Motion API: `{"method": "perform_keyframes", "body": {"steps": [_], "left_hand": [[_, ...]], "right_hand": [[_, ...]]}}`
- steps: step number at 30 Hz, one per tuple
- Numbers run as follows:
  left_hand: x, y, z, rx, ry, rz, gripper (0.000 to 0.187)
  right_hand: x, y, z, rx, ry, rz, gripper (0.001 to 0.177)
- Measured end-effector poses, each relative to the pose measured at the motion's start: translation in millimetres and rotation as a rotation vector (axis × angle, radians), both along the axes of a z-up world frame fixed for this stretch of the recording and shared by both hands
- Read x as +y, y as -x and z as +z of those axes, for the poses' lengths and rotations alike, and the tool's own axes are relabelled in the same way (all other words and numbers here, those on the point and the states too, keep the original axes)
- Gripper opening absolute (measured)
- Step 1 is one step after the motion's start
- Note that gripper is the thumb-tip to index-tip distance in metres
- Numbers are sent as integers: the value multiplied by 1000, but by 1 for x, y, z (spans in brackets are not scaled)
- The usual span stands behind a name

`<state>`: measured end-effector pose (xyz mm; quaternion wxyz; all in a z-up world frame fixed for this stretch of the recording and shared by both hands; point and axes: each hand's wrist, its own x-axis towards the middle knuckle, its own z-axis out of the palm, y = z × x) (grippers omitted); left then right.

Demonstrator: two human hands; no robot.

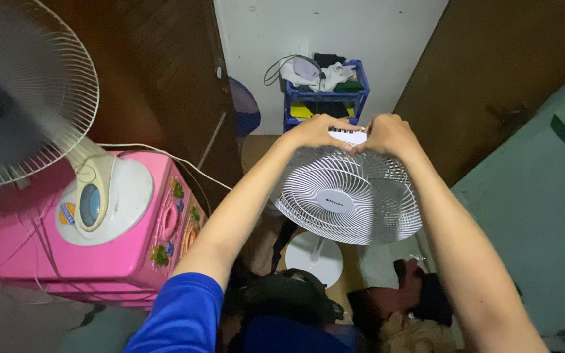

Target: The person disassembles a white electric fan by removing the front grille, fan blades, and rear grille. They then reassemble the fan by placing the components back in order and securing them.

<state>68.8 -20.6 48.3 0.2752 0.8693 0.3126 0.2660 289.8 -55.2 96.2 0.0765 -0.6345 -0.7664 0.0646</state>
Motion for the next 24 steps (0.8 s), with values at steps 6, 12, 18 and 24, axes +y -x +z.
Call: {"method": "perform_keyframes", "body": {"steps": [6,12,18,24], "left_hand": [[0,-1,4,2,145,39,70],[10,5,-8,-6,9,-59,75],[16,3,-15,61,33,-62,81],[11,-2,-11,102,95,10,82]], "right_hand": [[4,2,-4,-6,20,10,58],[8,-2,-13,-4,-49,86,62],[10,-10,-16,-17,-89,186,63],[-5,-12,-10,83,-101,160,63]]}}
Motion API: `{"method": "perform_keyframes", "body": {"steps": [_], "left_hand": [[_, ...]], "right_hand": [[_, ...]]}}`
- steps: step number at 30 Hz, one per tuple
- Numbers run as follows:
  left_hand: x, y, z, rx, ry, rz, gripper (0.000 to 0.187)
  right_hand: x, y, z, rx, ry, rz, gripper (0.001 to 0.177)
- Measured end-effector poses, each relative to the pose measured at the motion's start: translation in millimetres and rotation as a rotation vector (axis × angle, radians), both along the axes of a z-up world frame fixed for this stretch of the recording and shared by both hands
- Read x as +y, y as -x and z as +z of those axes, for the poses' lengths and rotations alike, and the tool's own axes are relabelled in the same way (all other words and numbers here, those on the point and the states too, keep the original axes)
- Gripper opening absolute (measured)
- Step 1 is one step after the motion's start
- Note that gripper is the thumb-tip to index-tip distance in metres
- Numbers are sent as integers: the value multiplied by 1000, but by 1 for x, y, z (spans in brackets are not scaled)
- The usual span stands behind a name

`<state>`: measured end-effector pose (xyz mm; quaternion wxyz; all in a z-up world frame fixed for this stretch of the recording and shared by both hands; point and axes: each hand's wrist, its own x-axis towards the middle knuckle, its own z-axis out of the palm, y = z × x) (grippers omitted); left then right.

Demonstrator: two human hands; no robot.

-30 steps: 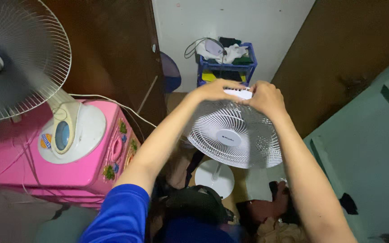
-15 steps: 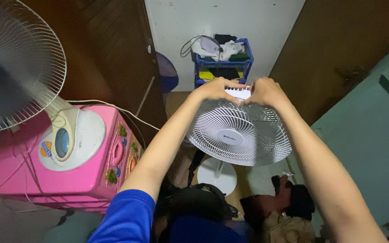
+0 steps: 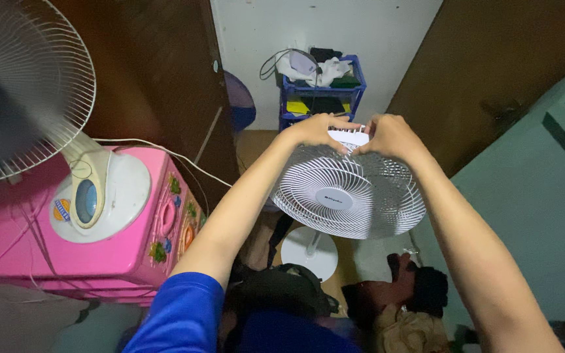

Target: The person disassembles a white electric fan by removing the front grille, fan blades, and rear grille. They then reassemble the fan by placing the components back in order and securing them.

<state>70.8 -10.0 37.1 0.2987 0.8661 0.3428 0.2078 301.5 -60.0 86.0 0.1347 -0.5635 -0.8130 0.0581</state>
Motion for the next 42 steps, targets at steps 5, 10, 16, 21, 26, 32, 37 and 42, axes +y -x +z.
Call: {"method": "perform_keyframes", "body": {"steps": [5,10,16,21,26,32,37,42], "left_hand": [[-3,5,1,-85,13,-37,75],[1,10,2,-174,50,-35,71],[1,11,0,-240,49,-71,66],[-9,16,-4,-233,-16,71,65],[-5,19,3,-300,113,-30,64],[4,20,12,-203,153,3,60],[-2,29,3,-280,160,34,65],[-17,34,-6,-248,-64,223,71]], "right_hand": [[-22,3,-3,171,-118,47,56],[-41,7,3,258,-119,-24,55],[-44,3,-6,275,-152,-43,54],[-59,-44,-33,560,-295,92,51],[-76,-72,-78,941,-167,-26,41],[-68,-73,-89,1079,-146,-33,37],[-57,-70,-88,1043,-110,-14,36],[-54,-66,-82,1030,-121,28,36]]}}
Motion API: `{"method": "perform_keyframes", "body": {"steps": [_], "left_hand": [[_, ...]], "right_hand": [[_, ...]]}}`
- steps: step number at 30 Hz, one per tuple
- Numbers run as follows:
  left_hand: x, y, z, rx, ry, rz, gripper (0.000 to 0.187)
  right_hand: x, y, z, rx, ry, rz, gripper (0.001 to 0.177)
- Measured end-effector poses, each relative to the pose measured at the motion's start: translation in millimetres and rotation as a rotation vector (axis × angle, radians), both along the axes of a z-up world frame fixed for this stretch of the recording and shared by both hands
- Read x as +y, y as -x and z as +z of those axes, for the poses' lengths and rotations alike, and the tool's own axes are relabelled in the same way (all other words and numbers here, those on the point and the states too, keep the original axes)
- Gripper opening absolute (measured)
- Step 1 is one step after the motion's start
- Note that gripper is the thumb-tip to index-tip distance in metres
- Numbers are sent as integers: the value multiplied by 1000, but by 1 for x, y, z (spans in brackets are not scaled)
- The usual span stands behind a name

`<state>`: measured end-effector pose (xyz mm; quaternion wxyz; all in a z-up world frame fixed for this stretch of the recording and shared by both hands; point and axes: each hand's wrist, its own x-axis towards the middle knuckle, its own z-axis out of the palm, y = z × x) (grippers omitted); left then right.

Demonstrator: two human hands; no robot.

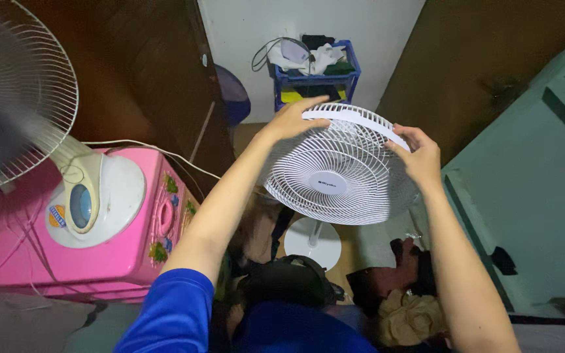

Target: The person disassembles a white electric fan by removing the front grille, fan blades, and rear grille. They then reassemble the fan by placing the components back in order and securing them.

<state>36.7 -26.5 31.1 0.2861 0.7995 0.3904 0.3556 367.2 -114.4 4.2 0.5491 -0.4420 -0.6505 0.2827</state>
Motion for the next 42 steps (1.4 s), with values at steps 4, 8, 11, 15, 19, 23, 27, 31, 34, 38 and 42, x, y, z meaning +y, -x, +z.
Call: {"method": "perform_keyframes", "body": {"steps": [4,8,11,15,19,23,27,31,34,38,42], "left_hand": [[-13,-3,-5,-30,-300,105,50],[-13,-11,-2,-32,-312,66,44],[-10,-14,3,-29,-319,-20,49],[-5,-21,14,78,-302,-81,66],[-4,-27,19,193,-313,-177,79],[-3,-32,20,294,-287,-117,81],[1,-34,18,300,-257,-107,82],[3,-34,15,324,-260,-108,84],[6,-32,12,277,-326,-131,86],[13,-34,6,307,-218,-148,89],[19,-36,-4,299,-221,-160,96]], "right_hand": [[-13,15,17,-370,76,-259,47],[-11,42,41,-593,-310,-200,57],[7,59,62,-634,-224,-99,56],[22,79,78,-798,-86,-106,53],[32,90,84,-929,24,-158,51],[50,87,95,-1057,235,-144,60],[58,82,96,-1079,236,-117,66],[57,80,89,-1038,169,-80,69],[57,76,85,-1061,126,-67,68],[57,70,84,-1060,67,-8,71],[53,67,83,-1078,94,20,67]]}}
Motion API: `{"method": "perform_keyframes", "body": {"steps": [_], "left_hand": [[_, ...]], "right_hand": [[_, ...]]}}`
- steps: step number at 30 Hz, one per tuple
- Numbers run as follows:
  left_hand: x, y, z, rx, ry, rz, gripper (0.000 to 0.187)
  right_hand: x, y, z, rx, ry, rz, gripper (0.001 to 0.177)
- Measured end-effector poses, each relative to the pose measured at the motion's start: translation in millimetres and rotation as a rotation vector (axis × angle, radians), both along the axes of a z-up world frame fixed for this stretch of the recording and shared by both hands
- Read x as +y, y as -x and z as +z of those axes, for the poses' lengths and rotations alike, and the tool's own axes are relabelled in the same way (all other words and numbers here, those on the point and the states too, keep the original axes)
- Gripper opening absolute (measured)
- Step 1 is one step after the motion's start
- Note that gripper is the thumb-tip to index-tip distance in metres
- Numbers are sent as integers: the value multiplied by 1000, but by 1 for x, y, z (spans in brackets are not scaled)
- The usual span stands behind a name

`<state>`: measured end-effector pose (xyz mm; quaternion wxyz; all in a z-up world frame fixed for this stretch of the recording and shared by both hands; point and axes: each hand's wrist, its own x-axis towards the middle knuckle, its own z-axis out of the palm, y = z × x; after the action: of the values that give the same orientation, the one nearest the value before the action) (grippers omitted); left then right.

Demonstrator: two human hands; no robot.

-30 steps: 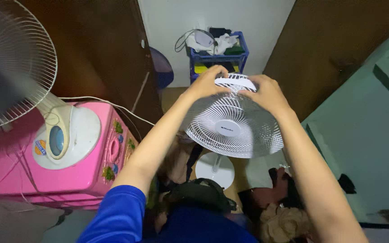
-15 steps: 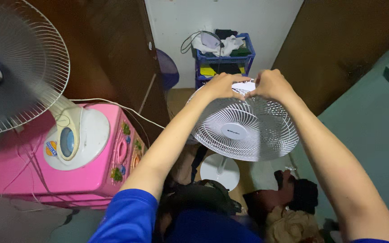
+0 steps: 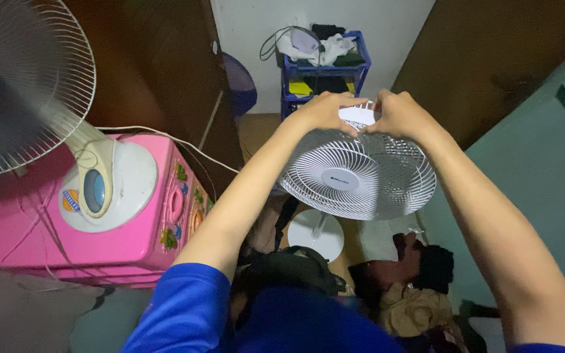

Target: The person disassembles a white electric fan by removing the front grille, fan blades, and rear grille. They then reassemble the fan by placing the components back in order and securing them.

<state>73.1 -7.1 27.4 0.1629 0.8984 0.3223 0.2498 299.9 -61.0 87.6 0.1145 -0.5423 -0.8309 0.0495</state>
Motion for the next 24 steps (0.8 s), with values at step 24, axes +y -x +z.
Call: {"method": "perform_keyframes", "body": {"steps": [24], "left_hand": [[-56,8,-35,-499,-326,114,32]], "right_hand": [[-40,-5,-65,319,-456,168,71]]}}
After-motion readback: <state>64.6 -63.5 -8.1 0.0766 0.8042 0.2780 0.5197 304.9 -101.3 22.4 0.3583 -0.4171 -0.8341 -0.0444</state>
